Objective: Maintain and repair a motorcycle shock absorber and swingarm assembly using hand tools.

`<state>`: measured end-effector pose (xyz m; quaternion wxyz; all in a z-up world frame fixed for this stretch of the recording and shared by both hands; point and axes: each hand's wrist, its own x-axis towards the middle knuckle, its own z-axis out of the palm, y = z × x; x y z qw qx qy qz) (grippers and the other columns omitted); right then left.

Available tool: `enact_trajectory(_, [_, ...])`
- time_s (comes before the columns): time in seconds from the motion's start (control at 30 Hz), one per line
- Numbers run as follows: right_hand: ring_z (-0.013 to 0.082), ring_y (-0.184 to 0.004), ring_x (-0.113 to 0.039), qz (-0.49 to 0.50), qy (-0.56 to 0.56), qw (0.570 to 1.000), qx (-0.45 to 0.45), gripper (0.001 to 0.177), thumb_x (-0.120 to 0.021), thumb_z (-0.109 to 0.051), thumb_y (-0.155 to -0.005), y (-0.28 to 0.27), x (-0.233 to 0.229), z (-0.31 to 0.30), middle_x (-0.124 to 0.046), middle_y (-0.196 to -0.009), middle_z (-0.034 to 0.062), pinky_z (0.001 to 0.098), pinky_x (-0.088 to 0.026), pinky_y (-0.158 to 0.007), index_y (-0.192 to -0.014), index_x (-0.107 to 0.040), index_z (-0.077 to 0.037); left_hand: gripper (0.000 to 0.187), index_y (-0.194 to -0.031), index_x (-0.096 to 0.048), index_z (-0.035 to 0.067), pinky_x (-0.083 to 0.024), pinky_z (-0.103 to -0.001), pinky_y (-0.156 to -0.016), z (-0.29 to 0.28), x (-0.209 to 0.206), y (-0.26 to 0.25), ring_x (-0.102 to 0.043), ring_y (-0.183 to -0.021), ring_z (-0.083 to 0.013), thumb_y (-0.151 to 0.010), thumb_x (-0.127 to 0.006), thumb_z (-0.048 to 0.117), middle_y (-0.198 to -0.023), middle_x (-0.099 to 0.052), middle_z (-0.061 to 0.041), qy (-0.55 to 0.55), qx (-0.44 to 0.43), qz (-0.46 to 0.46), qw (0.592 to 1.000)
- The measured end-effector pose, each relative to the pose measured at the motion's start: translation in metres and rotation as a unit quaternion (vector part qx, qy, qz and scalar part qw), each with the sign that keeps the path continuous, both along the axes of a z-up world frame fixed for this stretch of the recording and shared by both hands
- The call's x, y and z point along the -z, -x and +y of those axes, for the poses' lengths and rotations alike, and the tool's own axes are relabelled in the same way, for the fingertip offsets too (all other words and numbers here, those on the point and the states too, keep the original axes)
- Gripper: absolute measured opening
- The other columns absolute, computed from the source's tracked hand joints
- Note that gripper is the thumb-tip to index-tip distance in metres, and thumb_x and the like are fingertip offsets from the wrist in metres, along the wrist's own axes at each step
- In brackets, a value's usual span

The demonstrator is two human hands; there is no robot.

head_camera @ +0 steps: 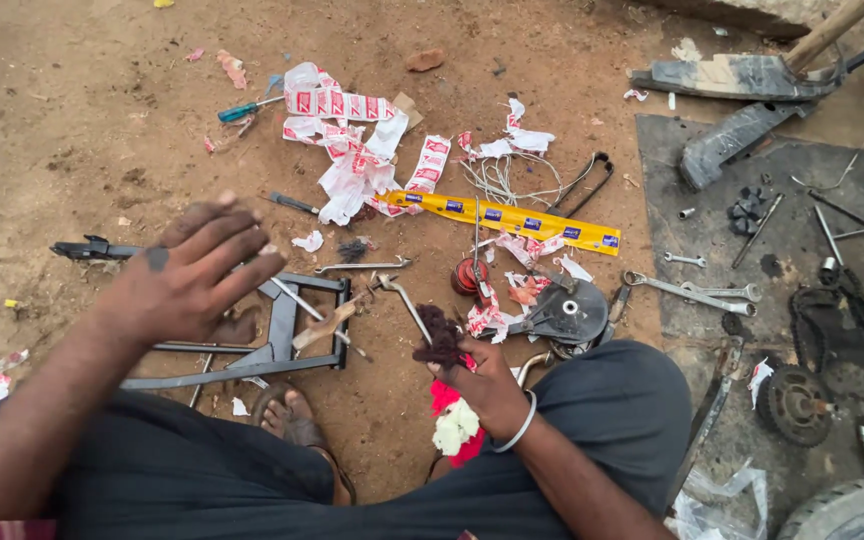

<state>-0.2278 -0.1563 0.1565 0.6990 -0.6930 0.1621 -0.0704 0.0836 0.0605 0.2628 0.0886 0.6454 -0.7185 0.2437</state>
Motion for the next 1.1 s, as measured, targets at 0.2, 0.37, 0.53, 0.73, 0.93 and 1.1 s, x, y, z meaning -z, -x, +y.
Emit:
enact_trajectory(0.2, [0.0035, -0.078, -0.052, 0.098, -0.118, 0.987, -0.044, 0.025, -0.072, -0.013, -0.095, 0.003, 0.020, 0.014, -0.064, -0.087, -0.0054, 0.0225, -0.044, -0.070, -0.115, -0.078, 0.000, 0.051, -0.077, -0.066, 0.013, -0.053, -0.043, -0.080, -0.011, 0.025, -0.006, -0.068, -0.080, -0.0247, -0.067, -0.079, 0.061, -0.075, -0.068, -0.004, -0.120, 0.025, -0.010, 0.992])
enact_trajectory(0.37, [0.0015, -0.083, -0.057, 0.088, -0.071, 0.993, -0.022, 0.026, -0.073, -0.014, -0.092, 0.001, 0.023, 0.022, -0.069, -0.092, -0.0068, 0.0204, -0.049, -0.076, -0.116, -0.077, -0.003, 0.051, -0.064, -0.064, 0.014, -0.052, -0.040, -0.068, -0.031, 0.040, -0.014, -0.067, -0.063, -0.0228, -0.065, -0.079, 0.062, -0.058, -0.064, -0.002, -0.080, 0.012, 0.022, 0.996])
enact_trajectory(0.53, [0.0030, -0.079, -0.057, 0.089, -0.031, 0.995, 0.014, 0.022, -0.072, -0.012, -0.091, 0.000, 0.039, 0.016, -0.070, -0.087, -0.0045, 0.0237, -0.051, -0.069, -0.110, -0.077, -0.002, 0.042, -0.059, -0.065, 0.016, -0.050, -0.037, -0.060, -0.048, 0.095, -0.016, -0.065, -0.056, -0.0208, -0.074, -0.078, 0.053, -0.053, -0.062, -0.001, -0.044, -0.038, 0.113, 0.992])
enact_trajectory(0.73, [0.0030, -0.075, -0.056, 0.012, 0.030, 0.995, 0.094, 0.020, -0.070, -0.008, -0.091, -0.022, 0.022, 0.004, -0.070, -0.085, -0.0036, 0.0238, -0.049, -0.068, -0.109, -0.078, -0.002, 0.024, -0.097, -0.073, 0.018, -0.048, -0.024, -0.054, -0.070, 0.205, 0.062, -0.050, -0.068, -0.0095, -0.107, -0.053, 0.028, -0.091, -0.046, 0.001, 0.079, -0.063, 0.469, 0.878])
enact_trajectory(0.93, [0.0042, -0.064, -0.059, -0.023, 0.146, 0.979, 0.142, 0.022, -0.066, -0.004, -0.087, -0.035, 0.019, -0.008, -0.070, -0.072, -0.0008, 0.0260, -0.050, -0.060, -0.106, -0.078, -0.003, 0.048, -0.068, -0.040, 0.014, -0.026, -0.032, -0.042, -0.076, 0.079, 0.161, -0.035, -0.043, -0.0116, -0.109, -0.057, 0.032, -0.052, -0.035, 0.004, 0.063, 0.121, 0.988, 0.076])
enact_trajectory(1.1, [0.0037, -0.067, -0.055, -0.027, 0.140, 0.980, 0.142, 0.024, -0.065, -0.005, -0.090, -0.047, 0.008, -0.003, -0.068, -0.075, -0.0017, 0.0257, -0.047, -0.061, -0.111, -0.077, -0.005, 0.023, -0.112, -0.047, 0.014, -0.053, -0.038, -0.059, -0.055, 0.048, 0.164, -0.061, -0.074, -0.0223, -0.091, -0.057, 0.014, -0.097, -0.057, -0.013, 0.252, -0.077, 0.914, 0.309])
